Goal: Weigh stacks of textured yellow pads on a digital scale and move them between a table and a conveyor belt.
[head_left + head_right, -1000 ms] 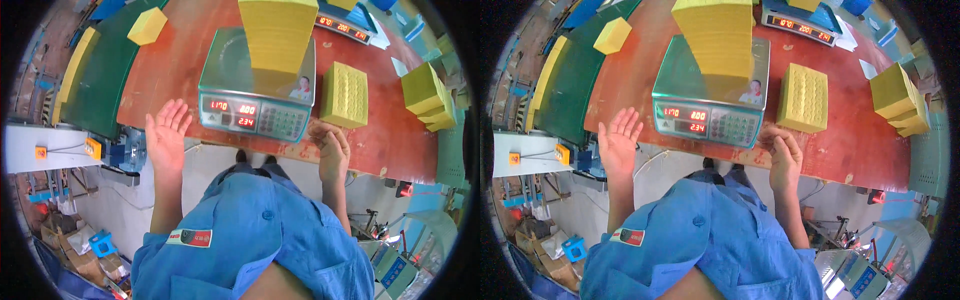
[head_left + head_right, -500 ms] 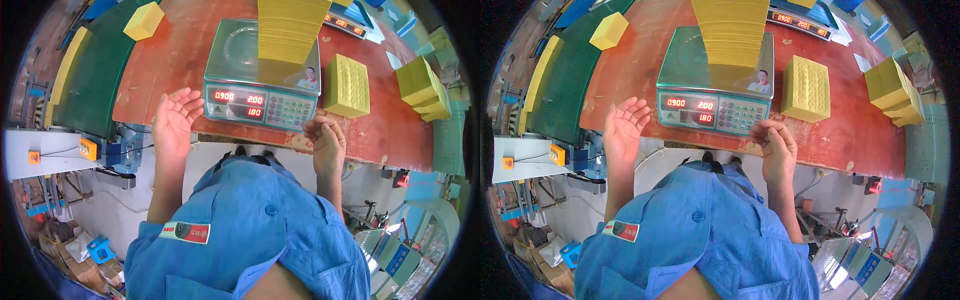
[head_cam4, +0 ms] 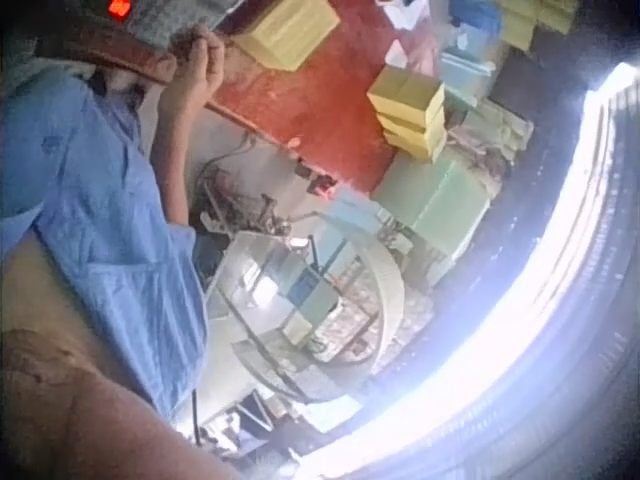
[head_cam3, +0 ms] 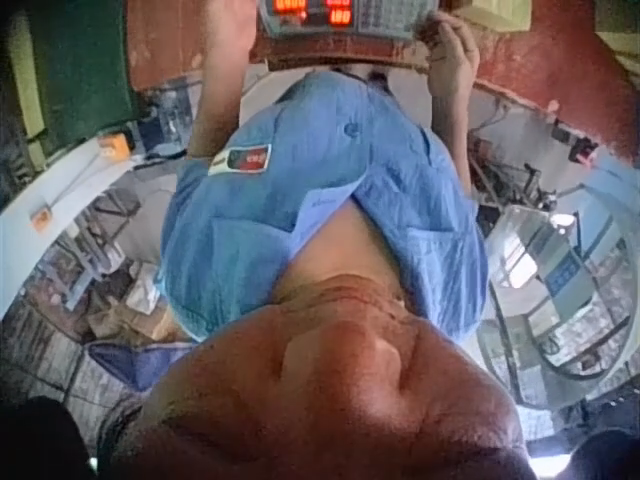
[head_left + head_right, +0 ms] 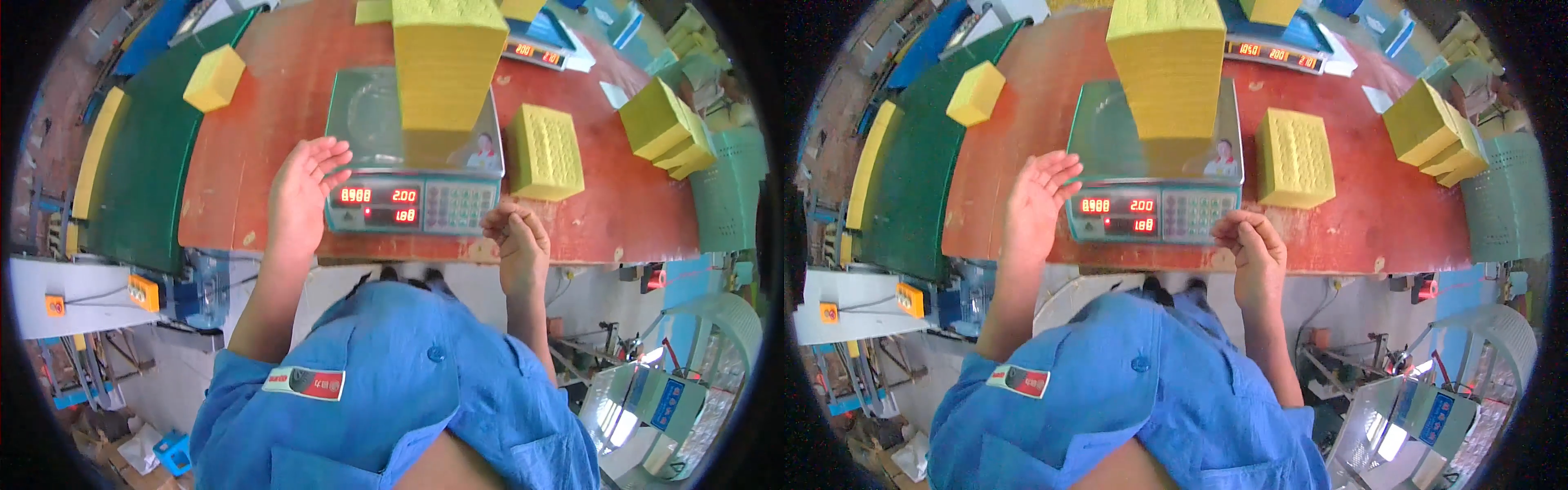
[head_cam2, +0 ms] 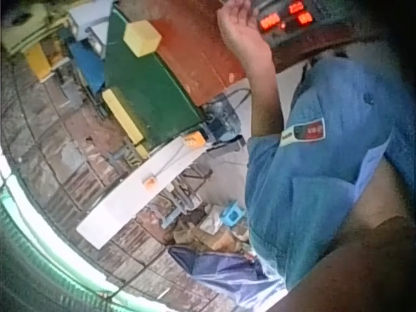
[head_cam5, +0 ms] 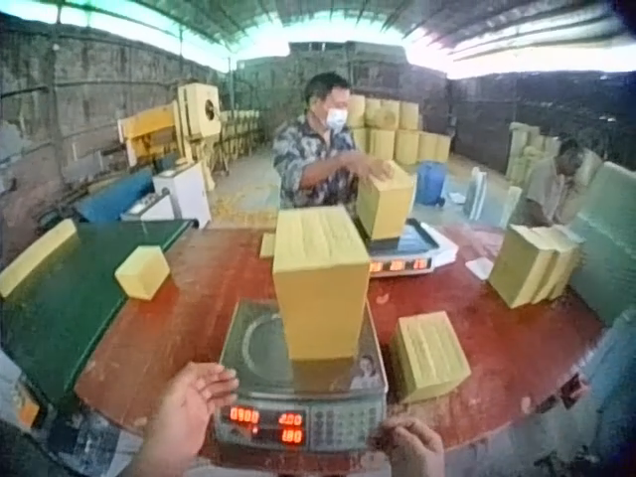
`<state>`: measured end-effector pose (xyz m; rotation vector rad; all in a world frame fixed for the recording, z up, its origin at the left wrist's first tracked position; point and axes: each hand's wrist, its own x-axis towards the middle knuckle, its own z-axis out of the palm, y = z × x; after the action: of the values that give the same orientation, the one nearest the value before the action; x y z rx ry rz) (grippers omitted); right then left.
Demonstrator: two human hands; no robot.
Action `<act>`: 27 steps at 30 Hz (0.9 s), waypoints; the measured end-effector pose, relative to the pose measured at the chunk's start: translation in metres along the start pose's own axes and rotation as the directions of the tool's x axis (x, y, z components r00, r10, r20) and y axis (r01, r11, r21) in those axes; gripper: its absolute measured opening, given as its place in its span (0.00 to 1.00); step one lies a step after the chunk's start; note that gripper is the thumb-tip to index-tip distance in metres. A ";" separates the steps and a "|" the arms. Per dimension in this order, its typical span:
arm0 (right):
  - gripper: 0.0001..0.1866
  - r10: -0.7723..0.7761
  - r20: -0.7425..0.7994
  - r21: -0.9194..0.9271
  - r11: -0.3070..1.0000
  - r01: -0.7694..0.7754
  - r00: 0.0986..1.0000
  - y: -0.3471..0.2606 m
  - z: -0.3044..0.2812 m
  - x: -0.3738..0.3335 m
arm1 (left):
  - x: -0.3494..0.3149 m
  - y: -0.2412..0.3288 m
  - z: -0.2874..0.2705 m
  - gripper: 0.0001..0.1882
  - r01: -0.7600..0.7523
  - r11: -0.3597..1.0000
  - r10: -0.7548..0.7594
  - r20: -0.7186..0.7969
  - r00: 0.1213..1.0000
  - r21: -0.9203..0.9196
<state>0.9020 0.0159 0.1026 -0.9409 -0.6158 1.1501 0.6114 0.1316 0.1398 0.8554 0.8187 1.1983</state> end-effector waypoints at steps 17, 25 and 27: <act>0.25 -0.238 -0.011 -0.299 0.928 0.224 0.971 0.019 0.047 0.118 | 0.106 -0.068 0.083 0.25 0.141 0.981 -0.140 0.021 0.990 -0.131; 0.21 -0.387 -0.115 -0.469 0.833 0.293 0.915 0.026 0.036 0.043 | 0.049 -0.048 0.083 0.25 0.235 0.958 -0.218 0.116 0.969 -0.164; 0.21 -0.421 -0.158 -0.539 0.794 0.280 0.893 0.029 0.028 0.032 | 0.049 -0.015 0.096 0.26 0.234 0.953 -0.185 0.237 0.954 -0.195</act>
<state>0.8755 0.0577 0.0894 -1.3368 -0.8486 0.5040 0.7110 0.1664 0.1659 0.6822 0.5703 0.9667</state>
